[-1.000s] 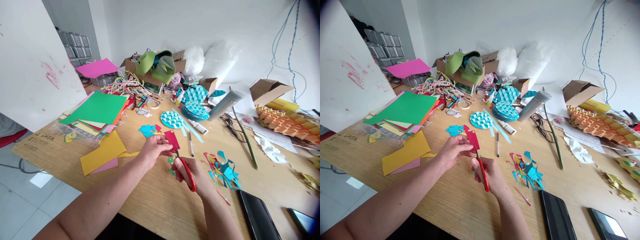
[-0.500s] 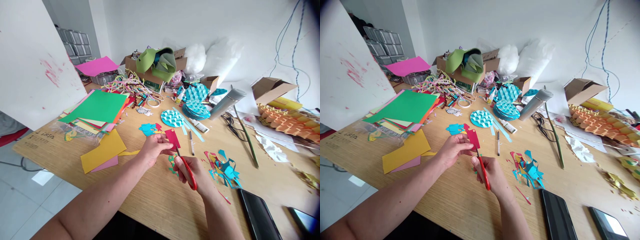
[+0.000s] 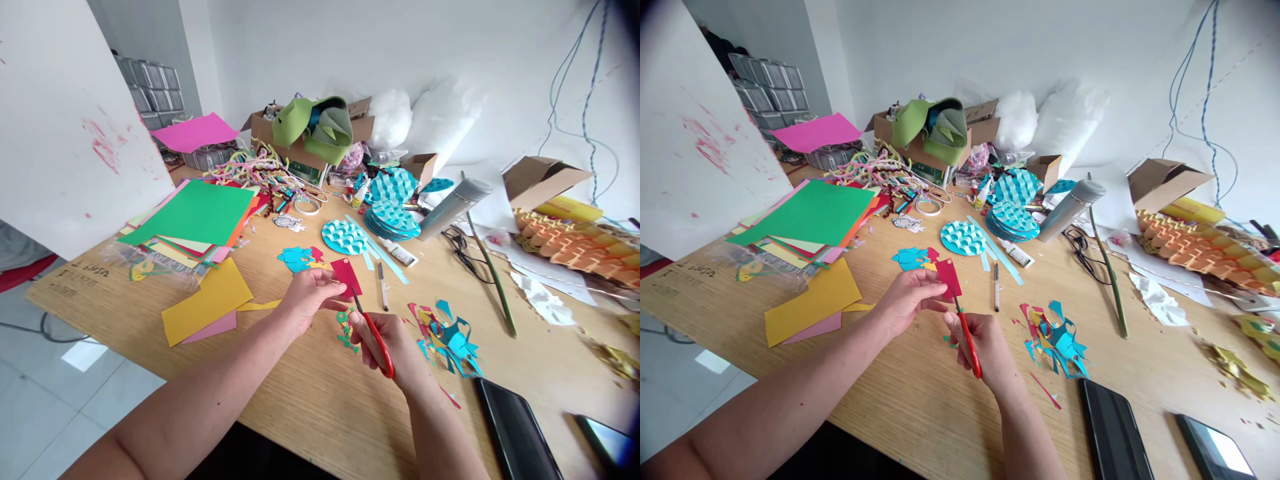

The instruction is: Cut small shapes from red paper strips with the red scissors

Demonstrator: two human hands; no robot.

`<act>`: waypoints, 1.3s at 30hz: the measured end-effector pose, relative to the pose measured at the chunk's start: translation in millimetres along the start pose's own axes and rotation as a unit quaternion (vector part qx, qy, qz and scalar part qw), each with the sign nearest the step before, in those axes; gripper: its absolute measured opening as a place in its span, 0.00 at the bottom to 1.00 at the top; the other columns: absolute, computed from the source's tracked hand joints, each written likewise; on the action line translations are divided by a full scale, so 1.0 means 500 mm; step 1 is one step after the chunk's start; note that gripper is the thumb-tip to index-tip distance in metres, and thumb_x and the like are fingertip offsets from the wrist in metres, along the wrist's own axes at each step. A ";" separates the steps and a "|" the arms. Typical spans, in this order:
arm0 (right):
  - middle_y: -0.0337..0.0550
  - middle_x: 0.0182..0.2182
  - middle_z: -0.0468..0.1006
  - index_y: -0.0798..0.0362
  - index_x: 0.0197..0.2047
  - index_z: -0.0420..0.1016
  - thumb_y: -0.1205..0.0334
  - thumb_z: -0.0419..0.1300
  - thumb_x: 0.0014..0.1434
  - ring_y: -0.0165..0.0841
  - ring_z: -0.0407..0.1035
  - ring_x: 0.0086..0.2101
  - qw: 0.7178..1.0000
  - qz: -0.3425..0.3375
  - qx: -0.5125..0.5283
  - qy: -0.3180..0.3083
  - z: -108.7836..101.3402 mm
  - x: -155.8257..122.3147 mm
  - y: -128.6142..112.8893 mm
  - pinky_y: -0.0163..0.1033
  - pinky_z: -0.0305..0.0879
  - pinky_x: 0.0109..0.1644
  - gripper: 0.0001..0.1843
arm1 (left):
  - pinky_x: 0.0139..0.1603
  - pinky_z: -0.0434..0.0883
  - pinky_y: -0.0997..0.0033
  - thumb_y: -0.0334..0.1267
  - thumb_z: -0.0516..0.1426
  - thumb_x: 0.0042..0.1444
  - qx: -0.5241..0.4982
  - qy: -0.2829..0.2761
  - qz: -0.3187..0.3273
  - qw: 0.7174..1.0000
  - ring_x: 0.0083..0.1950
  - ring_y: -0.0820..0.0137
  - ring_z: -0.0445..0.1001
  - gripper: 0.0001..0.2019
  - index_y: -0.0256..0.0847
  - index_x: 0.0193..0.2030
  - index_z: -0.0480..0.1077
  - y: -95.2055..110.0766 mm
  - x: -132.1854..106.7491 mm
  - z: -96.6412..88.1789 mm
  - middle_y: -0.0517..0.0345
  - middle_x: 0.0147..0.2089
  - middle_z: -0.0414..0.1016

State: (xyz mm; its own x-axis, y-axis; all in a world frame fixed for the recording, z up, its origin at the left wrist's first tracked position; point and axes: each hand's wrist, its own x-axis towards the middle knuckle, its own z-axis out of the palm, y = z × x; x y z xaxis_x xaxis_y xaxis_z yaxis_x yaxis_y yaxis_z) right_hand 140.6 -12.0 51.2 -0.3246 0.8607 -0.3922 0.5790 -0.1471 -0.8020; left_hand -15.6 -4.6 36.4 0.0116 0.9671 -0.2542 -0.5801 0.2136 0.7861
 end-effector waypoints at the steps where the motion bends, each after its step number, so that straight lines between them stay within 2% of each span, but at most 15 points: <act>1: 0.35 0.09 0.66 0.55 0.20 0.68 0.37 0.58 0.52 0.24 0.59 0.11 1.000 -0.001 -0.002 0.001 0.000 0.000 0.000 0.27 0.52 0.15 0.28 | 0.29 0.74 0.70 0.32 0.64 0.42 0.007 -0.010 -0.005 1.000 0.29 0.69 0.77 0.10 0.32 0.31 0.71 0.001 0.000 0.000 0.53 0.29 0.76; 4: 0.35 0.09 0.66 0.55 0.20 0.68 0.37 0.58 0.52 0.24 0.60 0.11 1.000 0.001 -0.006 -0.004 0.000 0.000 0.002 0.27 0.52 0.15 0.28 | 0.28 0.73 0.71 0.37 0.65 0.42 0.024 -0.030 -0.015 0.999 0.28 0.68 0.77 0.11 0.32 0.28 0.70 0.002 0.000 -0.003 0.54 0.27 0.75; 8: 0.35 0.09 0.67 0.55 0.20 0.68 0.38 0.58 0.53 0.25 0.60 0.11 1.000 -0.008 -0.005 -0.012 -0.001 -0.002 0.005 0.28 0.53 0.16 0.27 | 0.29 0.72 0.71 0.39 0.65 0.41 0.039 -0.034 -0.019 0.998 0.28 0.68 0.77 0.12 0.32 0.27 0.70 0.000 0.001 -0.005 0.53 0.26 0.75; 23: 0.34 0.09 0.66 0.55 0.20 0.68 0.37 0.58 0.52 0.24 0.58 0.11 1.000 -0.002 0.004 -0.018 0.001 0.001 0.005 0.28 0.51 0.15 0.28 | 0.29 0.74 0.69 0.37 0.65 0.42 0.069 -0.028 -0.028 0.997 0.25 0.68 0.76 0.10 0.33 0.24 0.69 0.000 0.001 -0.003 0.54 0.22 0.74; 29: 0.34 0.08 0.65 0.54 0.19 0.67 0.36 0.57 0.51 0.25 0.57 0.10 1.000 -0.001 0.005 -0.009 0.001 0.003 0.005 0.28 0.50 0.15 0.28 | 0.28 0.73 0.71 0.35 0.63 0.46 0.064 -0.026 -0.016 0.997 0.25 0.69 0.76 0.08 0.33 0.25 0.70 0.001 0.002 -0.004 0.55 0.23 0.74; 39: 0.36 0.10 0.69 0.54 0.20 0.68 0.37 0.58 0.52 0.26 0.62 0.12 1.000 -0.004 -0.013 -0.012 0.000 0.002 0.003 0.28 0.53 0.16 0.27 | 0.29 0.73 0.71 0.33 0.63 0.45 0.062 -0.029 -0.025 0.997 0.24 0.71 0.75 0.07 0.33 0.24 0.70 -0.001 0.001 -0.002 0.53 0.24 0.75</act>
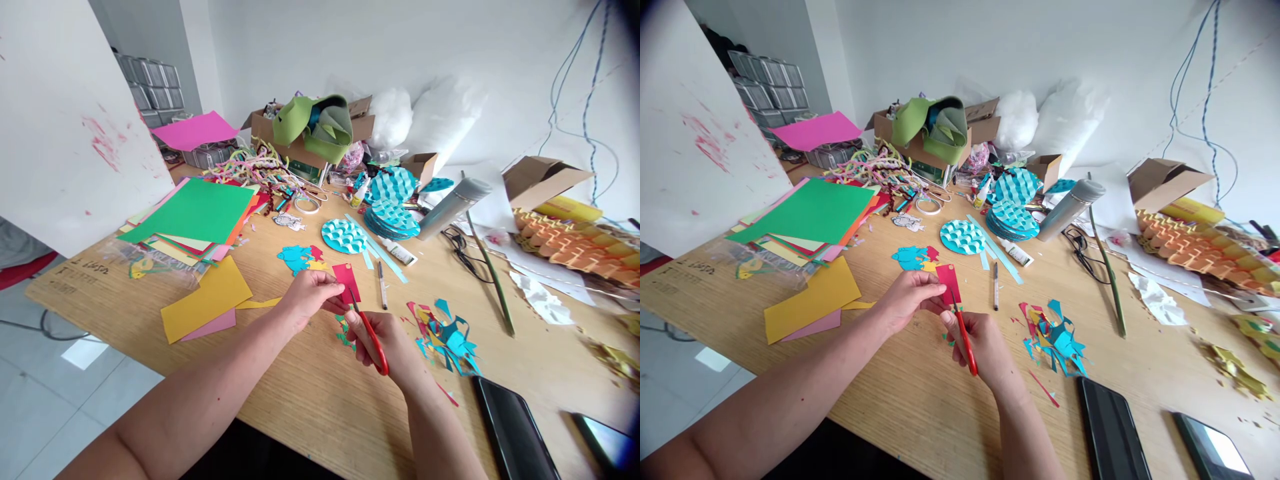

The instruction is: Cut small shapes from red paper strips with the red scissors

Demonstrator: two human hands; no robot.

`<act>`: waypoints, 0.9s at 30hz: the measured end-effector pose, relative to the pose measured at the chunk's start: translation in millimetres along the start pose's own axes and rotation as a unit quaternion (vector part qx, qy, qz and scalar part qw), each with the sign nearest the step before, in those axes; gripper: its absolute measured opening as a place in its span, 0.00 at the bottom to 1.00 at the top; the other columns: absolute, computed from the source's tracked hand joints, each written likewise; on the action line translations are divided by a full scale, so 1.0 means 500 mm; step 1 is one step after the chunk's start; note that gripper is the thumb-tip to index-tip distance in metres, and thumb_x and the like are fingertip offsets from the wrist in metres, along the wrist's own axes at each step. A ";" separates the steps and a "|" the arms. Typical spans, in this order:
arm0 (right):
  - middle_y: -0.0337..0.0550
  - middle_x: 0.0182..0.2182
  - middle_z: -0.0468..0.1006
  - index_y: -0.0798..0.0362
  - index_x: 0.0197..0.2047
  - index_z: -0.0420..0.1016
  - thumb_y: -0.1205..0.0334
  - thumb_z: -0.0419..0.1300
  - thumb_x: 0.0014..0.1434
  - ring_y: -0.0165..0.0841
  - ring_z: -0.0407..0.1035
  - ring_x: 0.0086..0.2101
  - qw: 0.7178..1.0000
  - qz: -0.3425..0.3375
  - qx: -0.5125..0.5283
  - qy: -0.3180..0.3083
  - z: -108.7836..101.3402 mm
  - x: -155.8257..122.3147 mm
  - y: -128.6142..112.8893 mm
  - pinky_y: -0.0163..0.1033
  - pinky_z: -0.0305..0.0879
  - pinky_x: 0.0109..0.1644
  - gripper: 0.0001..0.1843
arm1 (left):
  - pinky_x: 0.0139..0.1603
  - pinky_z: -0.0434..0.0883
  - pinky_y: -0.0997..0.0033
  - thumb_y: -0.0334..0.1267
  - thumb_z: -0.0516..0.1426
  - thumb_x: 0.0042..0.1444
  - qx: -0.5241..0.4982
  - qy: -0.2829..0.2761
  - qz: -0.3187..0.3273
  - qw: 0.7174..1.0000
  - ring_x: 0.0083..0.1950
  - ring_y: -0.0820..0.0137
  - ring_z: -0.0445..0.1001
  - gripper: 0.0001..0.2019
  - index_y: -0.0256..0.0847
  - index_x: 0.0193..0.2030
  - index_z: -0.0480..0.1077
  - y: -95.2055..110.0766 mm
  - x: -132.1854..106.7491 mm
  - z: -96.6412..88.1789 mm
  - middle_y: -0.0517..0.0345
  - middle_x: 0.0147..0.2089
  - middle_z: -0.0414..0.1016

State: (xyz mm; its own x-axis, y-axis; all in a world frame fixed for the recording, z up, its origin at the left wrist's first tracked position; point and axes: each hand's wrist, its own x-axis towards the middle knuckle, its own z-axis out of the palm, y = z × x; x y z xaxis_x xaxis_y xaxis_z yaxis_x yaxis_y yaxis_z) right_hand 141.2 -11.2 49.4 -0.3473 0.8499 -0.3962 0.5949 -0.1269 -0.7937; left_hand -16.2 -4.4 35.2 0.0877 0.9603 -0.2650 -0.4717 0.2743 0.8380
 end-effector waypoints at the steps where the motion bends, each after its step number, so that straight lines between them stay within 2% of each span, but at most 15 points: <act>1: 0.36 0.10 0.69 0.54 0.20 0.68 0.37 0.58 0.51 0.26 0.62 0.12 1.000 0.001 -0.001 0.001 0.000 0.000 0.000 0.28 0.53 0.16 0.27 | 0.29 0.73 0.71 0.33 0.63 0.45 0.000 0.000 -0.002 1.000 0.24 0.71 0.75 0.07 0.33 0.24 0.69 0.000 -0.001 0.001 0.53 0.23 0.75; 7: 0.35 0.10 0.68 0.55 0.20 0.69 0.37 0.58 0.51 0.25 0.60 0.11 1.000 0.008 0.008 0.003 0.001 0.001 0.001 0.28 0.52 0.15 0.27 | 0.28 0.72 0.72 0.32 0.62 0.44 -0.006 0.006 -0.012 1.000 0.22 0.71 0.74 0.06 0.34 0.23 0.68 0.001 -0.003 0.003 0.54 0.22 0.75; 16: 0.35 0.09 0.67 0.55 0.20 0.69 0.37 0.58 0.52 0.25 0.60 0.10 1.000 0.015 0.008 0.003 0.001 -0.001 0.000 0.28 0.52 0.15 0.28 | 0.28 0.72 0.72 0.38 0.64 0.44 0.004 -0.006 0.000 1.000 0.25 0.72 0.74 0.10 0.34 0.26 0.69 0.000 -0.002 -0.001 0.54 0.26 0.75; 20: 0.35 0.09 0.67 0.55 0.20 0.69 0.36 0.58 0.51 0.25 0.60 0.10 1.000 0.016 0.018 -0.006 0.001 0.000 0.001 0.28 0.52 0.14 0.28 | 0.27 0.72 0.72 0.35 0.63 0.45 0.008 0.012 0.007 1.000 0.24 0.72 0.73 0.08 0.35 0.25 0.68 -0.002 0.000 -0.003 0.55 0.25 0.75; 27: 0.36 0.10 0.69 0.56 0.21 0.71 0.38 0.58 0.52 0.24 0.61 0.12 1.000 0.008 0.011 0.006 0.003 -0.005 -0.005 0.27 0.52 0.15 0.28 | 0.27 0.72 0.72 0.33 0.61 0.44 0.006 -0.007 -0.017 1.000 0.23 0.71 0.74 0.07 0.35 0.24 0.66 -0.007 0.001 0.000 0.55 0.22 0.74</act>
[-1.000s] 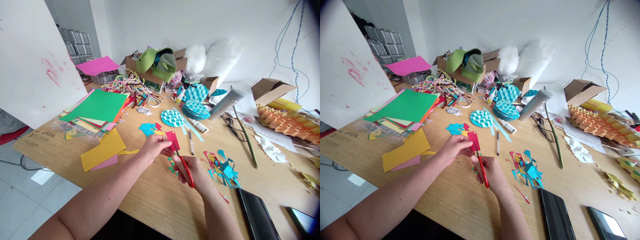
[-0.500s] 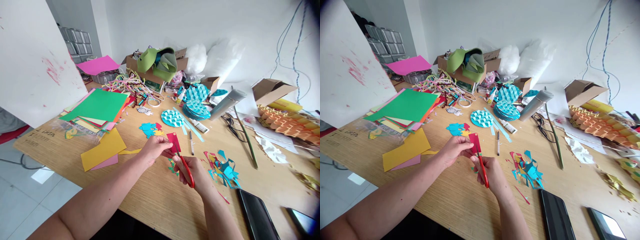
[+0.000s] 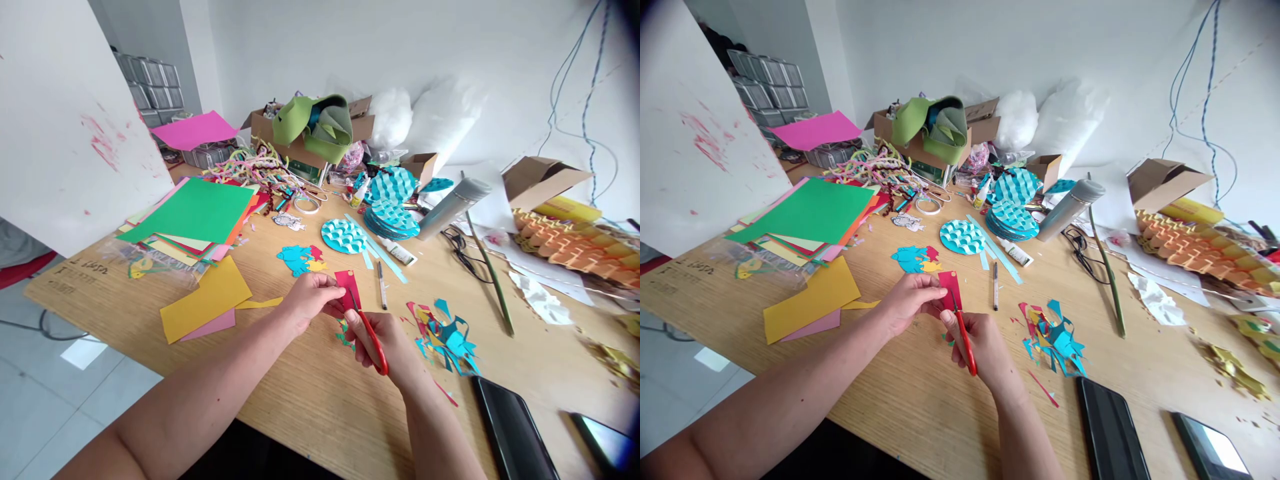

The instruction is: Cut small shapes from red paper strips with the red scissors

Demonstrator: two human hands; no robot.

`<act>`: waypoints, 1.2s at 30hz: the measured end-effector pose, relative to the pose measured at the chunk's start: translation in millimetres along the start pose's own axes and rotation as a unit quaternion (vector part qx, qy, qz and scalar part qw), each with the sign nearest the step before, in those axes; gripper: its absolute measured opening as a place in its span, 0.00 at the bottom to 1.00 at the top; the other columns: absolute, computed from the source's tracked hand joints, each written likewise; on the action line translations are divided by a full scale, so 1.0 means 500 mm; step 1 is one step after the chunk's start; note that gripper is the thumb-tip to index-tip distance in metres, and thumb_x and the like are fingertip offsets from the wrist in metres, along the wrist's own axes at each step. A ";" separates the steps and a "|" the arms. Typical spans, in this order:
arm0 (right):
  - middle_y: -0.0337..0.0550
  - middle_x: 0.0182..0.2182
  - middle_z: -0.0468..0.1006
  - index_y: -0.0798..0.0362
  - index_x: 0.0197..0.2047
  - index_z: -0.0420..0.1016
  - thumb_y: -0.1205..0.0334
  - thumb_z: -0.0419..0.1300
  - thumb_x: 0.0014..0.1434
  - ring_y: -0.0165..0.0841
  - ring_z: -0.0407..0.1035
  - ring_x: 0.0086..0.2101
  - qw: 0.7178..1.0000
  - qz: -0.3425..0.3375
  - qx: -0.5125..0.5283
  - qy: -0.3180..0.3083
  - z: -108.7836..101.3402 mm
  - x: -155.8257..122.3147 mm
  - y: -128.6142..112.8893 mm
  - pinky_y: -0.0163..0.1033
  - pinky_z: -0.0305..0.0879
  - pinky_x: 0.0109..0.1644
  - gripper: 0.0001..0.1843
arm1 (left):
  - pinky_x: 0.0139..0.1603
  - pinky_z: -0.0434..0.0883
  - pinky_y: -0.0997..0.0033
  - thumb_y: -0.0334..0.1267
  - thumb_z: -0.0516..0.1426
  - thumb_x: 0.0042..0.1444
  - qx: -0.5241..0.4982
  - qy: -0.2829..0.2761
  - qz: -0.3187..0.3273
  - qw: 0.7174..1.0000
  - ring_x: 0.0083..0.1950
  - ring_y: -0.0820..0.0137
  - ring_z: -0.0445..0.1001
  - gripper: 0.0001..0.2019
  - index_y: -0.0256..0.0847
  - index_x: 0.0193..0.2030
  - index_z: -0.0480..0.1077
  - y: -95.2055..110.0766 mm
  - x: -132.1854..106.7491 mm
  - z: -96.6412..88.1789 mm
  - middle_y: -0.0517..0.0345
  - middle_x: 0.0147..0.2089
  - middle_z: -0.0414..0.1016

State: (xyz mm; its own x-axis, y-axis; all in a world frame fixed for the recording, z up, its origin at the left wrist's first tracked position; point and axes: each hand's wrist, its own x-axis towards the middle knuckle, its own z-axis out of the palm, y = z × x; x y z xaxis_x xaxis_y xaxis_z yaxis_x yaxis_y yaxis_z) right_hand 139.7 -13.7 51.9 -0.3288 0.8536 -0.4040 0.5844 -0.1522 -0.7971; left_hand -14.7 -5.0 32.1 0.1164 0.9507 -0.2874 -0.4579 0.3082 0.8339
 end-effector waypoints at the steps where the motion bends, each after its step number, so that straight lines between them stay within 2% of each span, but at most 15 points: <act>1: 0.37 0.10 0.69 0.56 0.21 0.71 0.38 0.58 0.52 0.24 0.61 0.11 1.000 -0.001 0.000 0.000 0.000 0.000 0.000 0.27 0.52 0.15 0.28 | 0.27 0.71 0.72 0.34 0.61 0.44 0.000 -0.004 0.000 1.000 0.23 0.71 0.74 0.07 0.35 0.23 0.66 -0.001 0.000 0.000 0.54 0.23 0.74; 12: 0.35 0.09 0.67 0.56 0.21 0.71 0.36 0.59 0.50 0.24 0.59 0.10 1.000 0.022 0.010 0.003 0.004 0.009 0.006 0.27 0.51 0.14 0.28 | 0.28 0.71 0.72 0.34 0.61 0.44 -0.006 -0.011 -0.012 1.000 0.23 0.72 0.74 0.07 0.35 0.24 0.66 -0.004 0.002 -0.003 0.53 0.24 0.74; 21: 0.36 0.08 0.67 0.56 0.20 0.69 0.36 0.58 0.51 0.24 0.59 0.10 1.000 0.029 0.007 0.000 0.005 0.008 0.007 0.27 0.52 0.14 0.29 | 0.23 0.68 0.74 0.34 0.59 0.48 0.022 0.040 0.003 0.999 0.22 0.74 0.71 0.06 0.36 0.26 0.66 -0.002 0.005 -0.005 0.59 0.22 0.70; 36: 0.37 0.09 0.69 0.57 0.22 0.72 0.38 0.59 0.52 0.24 0.60 0.10 1.000 0.019 0.017 -0.002 0.007 0.009 0.009 0.26 0.52 0.14 0.28 | 0.20 0.64 0.79 0.32 0.58 0.48 0.058 0.028 -0.012 0.998 0.21 0.77 0.69 0.05 0.35 0.24 0.67 -0.004 0.004 -0.004 0.58 0.21 0.70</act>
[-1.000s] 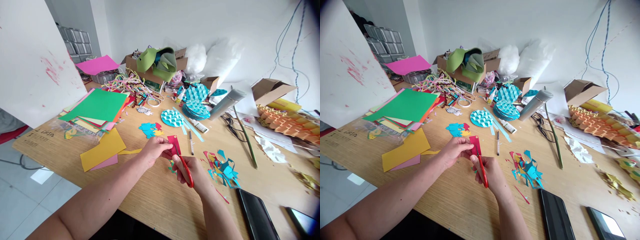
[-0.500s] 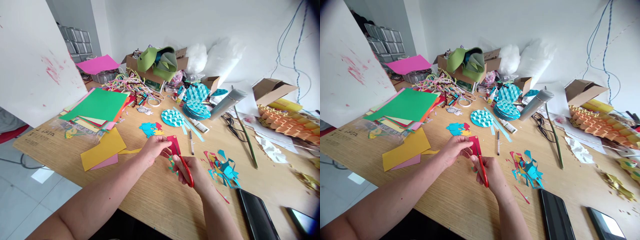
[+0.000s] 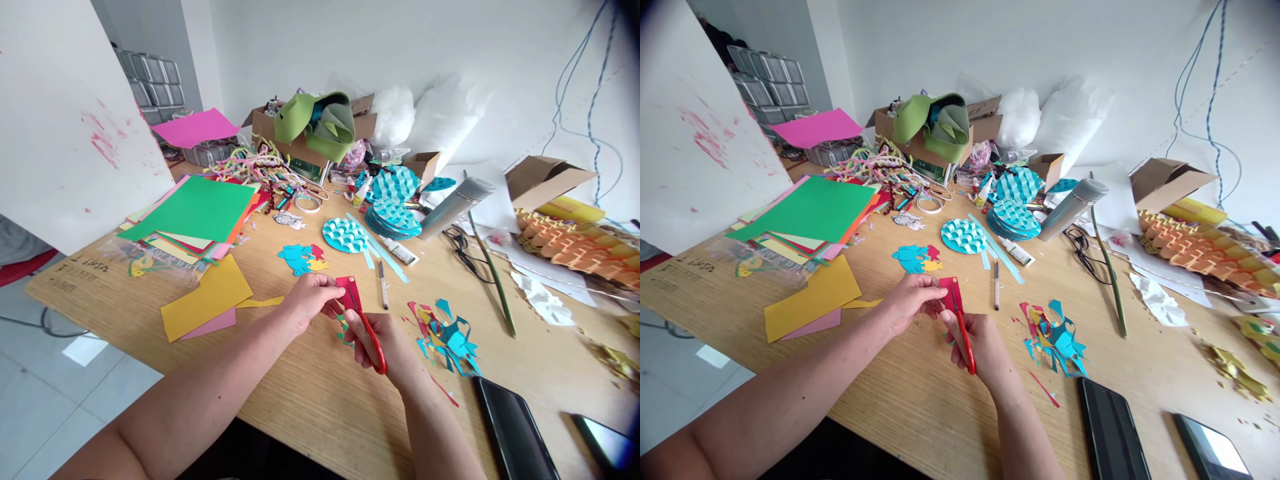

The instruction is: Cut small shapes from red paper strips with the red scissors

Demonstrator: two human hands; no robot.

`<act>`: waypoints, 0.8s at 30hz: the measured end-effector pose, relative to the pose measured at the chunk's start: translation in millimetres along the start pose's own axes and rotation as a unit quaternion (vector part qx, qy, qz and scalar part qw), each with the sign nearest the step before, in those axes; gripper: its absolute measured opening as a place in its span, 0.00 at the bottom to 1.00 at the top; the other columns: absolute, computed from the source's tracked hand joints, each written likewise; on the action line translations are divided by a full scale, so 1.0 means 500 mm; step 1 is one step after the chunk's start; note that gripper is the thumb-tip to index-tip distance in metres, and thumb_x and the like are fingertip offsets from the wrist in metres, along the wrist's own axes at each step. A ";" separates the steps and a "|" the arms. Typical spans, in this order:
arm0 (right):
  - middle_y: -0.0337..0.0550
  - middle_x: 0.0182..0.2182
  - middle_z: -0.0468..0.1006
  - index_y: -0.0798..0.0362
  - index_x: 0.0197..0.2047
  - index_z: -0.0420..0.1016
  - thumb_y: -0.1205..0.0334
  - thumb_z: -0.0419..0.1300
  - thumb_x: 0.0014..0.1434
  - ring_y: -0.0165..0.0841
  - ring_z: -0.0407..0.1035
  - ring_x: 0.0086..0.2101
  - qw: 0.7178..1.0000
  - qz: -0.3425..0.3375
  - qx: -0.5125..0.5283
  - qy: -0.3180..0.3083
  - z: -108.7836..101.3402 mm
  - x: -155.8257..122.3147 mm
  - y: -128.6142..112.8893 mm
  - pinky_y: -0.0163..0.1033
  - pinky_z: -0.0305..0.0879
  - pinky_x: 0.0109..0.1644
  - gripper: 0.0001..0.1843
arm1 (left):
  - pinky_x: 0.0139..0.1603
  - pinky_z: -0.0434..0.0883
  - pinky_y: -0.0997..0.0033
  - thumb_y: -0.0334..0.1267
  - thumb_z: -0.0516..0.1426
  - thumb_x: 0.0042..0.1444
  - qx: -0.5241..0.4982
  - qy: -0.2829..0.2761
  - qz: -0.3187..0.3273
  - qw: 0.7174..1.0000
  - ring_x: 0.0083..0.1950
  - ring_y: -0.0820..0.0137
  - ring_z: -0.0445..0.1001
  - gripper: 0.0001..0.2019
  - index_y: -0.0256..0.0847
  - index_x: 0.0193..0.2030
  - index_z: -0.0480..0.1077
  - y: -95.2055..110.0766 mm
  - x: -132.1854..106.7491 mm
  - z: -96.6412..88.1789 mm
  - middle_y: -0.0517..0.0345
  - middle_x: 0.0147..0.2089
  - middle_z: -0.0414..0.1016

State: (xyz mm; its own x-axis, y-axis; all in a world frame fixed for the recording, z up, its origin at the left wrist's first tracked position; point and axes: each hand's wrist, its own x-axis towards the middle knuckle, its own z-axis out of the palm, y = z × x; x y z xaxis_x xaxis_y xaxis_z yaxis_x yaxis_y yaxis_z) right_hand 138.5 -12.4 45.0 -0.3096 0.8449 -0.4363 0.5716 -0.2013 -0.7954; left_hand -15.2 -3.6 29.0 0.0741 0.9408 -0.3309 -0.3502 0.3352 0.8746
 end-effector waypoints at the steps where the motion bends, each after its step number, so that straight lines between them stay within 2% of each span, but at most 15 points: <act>1: 0.37 0.09 0.68 0.57 0.22 0.72 0.38 0.59 0.52 0.23 0.59 0.10 1.000 0.005 -0.001 -0.001 0.000 0.000 -0.001 0.26 0.52 0.14 0.28 | 0.20 0.64 0.79 0.32 0.58 0.48 0.000 0.001 -0.001 1.000 0.21 0.77 0.69 0.05 0.35 0.24 0.67 0.000 0.000 0.000 0.58 0.21 0.70; 8: 0.35 0.08 0.66 0.56 0.20 0.70 0.37 0.58 0.52 0.23 0.59 0.09 1.000 0.006 0.004 -0.003 0.000 0.004 0.006 0.27 0.52 0.14 0.28 | 0.20 0.63 0.79 0.34 0.58 0.49 0.013 0.007 -0.001 1.000 0.23 0.75 0.71 0.05 0.35 0.28 0.68 0.003 -0.001 0.000 0.56 0.26 0.73; 14: 0.36 0.09 0.68 0.57 0.22 0.71 0.37 0.59 0.51 0.24 0.60 0.10 1.000 0.010 -0.003 -0.013 -0.003 0.002 0.003 0.27 0.52 0.14 0.28 | 0.19 0.60 0.80 0.31 0.57 0.49 0.021 0.010 0.002 1.000 0.22 0.77 0.69 0.03 0.35 0.27 0.68 0.003 0.001 -0.001 0.58 0.23 0.71; 19: 0.37 0.09 0.70 0.57 0.24 0.73 0.37 0.58 0.52 0.24 0.60 0.10 1.000 0.003 -0.005 -0.009 -0.002 0.004 0.002 0.27 0.52 0.13 0.28 | 0.19 0.60 0.79 0.32 0.57 0.48 0.032 -0.001 -0.001 0.999 0.21 0.77 0.69 0.03 0.36 0.26 0.68 -0.003 0.002 -0.002 0.59 0.22 0.70; 24: 0.36 0.08 0.68 0.57 0.22 0.71 0.38 0.59 0.52 0.24 0.60 0.10 1.000 0.006 0.002 -0.013 0.001 0.010 0.009 0.27 0.53 0.14 0.27 | 0.19 0.61 0.79 0.34 0.58 0.47 0.025 0.000 -0.010 1.000 0.22 0.77 0.70 0.04 0.36 0.27 0.68 -0.008 0.006 -0.004 0.59 0.23 0.71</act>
State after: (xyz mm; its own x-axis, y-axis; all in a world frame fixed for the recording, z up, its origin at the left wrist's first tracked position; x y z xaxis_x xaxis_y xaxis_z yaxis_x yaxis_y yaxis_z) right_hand 139.3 -9.3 39.2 -0.3215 0.8295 -0.4567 0.5720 -0.2142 -0.7918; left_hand -15.2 -2.4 23.9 0.0812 0.9341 -0.3477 -0.3023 0.3555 0.8844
